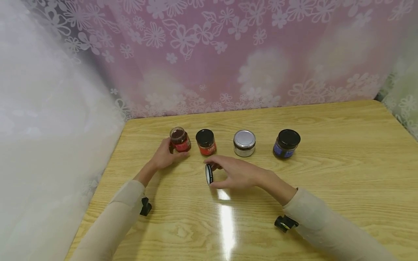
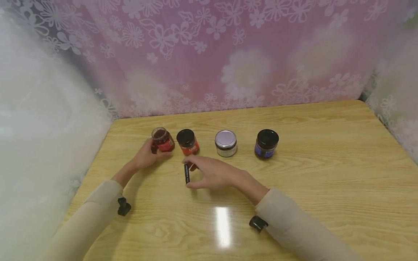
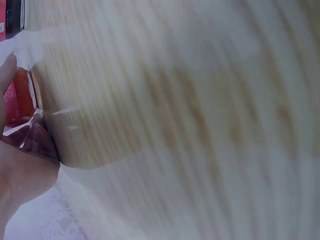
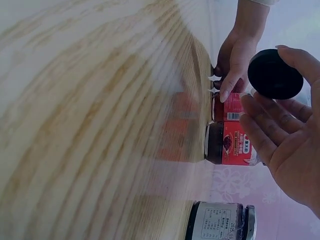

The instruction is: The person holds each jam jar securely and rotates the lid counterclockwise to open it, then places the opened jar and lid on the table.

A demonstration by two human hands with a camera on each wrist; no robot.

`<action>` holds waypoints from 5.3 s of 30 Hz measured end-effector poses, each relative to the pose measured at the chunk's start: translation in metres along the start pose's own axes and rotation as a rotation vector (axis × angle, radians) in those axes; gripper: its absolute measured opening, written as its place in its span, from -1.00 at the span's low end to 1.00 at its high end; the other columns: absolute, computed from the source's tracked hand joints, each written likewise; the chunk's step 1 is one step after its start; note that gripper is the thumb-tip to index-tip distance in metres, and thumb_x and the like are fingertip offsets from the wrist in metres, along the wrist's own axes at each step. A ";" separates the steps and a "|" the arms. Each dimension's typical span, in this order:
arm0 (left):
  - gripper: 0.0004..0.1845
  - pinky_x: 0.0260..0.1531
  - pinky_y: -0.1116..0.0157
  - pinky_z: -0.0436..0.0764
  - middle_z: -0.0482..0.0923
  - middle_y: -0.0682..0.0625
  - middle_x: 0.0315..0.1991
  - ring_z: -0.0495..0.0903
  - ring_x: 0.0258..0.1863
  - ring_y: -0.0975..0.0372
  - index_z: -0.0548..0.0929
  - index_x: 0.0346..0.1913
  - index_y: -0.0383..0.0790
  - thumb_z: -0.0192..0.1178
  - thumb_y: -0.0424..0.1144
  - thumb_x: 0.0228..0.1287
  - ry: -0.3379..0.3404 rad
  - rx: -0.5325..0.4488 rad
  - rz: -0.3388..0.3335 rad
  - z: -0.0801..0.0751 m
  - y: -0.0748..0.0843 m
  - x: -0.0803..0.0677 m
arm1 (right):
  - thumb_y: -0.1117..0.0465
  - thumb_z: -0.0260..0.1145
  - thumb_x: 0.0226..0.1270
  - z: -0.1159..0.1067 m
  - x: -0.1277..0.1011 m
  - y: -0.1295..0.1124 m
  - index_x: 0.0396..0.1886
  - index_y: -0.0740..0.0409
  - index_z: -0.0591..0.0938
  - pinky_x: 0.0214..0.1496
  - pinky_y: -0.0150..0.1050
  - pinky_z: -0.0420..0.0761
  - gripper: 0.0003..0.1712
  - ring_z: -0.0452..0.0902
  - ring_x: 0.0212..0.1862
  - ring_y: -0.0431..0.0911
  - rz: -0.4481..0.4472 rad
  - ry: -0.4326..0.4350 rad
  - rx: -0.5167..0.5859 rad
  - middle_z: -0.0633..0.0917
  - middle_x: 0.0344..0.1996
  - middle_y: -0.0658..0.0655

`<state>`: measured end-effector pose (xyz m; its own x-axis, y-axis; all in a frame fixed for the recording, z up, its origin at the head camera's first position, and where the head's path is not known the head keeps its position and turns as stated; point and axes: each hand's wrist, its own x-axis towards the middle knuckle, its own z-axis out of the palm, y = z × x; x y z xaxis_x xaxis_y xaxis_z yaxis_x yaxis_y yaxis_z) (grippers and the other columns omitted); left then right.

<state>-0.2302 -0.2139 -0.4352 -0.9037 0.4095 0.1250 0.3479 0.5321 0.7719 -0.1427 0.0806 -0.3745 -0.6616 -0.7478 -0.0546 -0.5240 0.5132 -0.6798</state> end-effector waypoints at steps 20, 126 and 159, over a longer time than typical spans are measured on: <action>-0.13 0.12 -0.02 0.38 0.30 -0.24 0.22 0.34 0.17 -0.05 0.20 0.39 -0.30 0.33 0.07 0.16 0.038 0.111 -0.234 -0.027 0.020 -0.039 | 0.02 0.44 0.15 0.007 0.019 -0.003 0.22 0.12 0.39 0.16 -0.23 0.43 -0.30 0.44 0.13 -0.20 -0.064 0.074 0.058 0.54 0.04 -0.04; -0.17 0.13 -0.12 0.31 0.29 -0.18 0.32 0.29 0.26 -0.08 0.34 0.36 -0.19 0.22 0.25 0.15 -0.086 0.666 -0.030 -0.031 0.014 -0.090 | 0.04 0.47 0.09 0.066 0.114 -0.012 0.16 0.07 0.47 -0.06 -0.12 0.51 -0.36 0.45 0.01 -0.10 0.280 0.204 -0.001 0.47 0.07 0.07; -0.18 0.13 -0.14 0.31 0.31 -0.19 0.30 0.29 0.26 -0.09 0.34 0.37 -0.20 0.24 0.22 0.15 -0.063 0.644 -0.036 -0.027 0.014 -0.095 | 0.02 0.38 0.21 0.058 0.102 -0.007 0.33 0.19 0.35 -0.01 -0.28 0.45 -0.25 0.46 -0.17 -0.18 0.203 0.136 0.138 0.39 0.17 0.12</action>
<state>-0.1463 -0.2651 -0.4189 -0.9081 0.4152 0.0544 0.4153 0.8764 0.2440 -0.1754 -0.0242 -0.4176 -0.8166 -0.5671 -0.1072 -0.3013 0.5773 -0.7589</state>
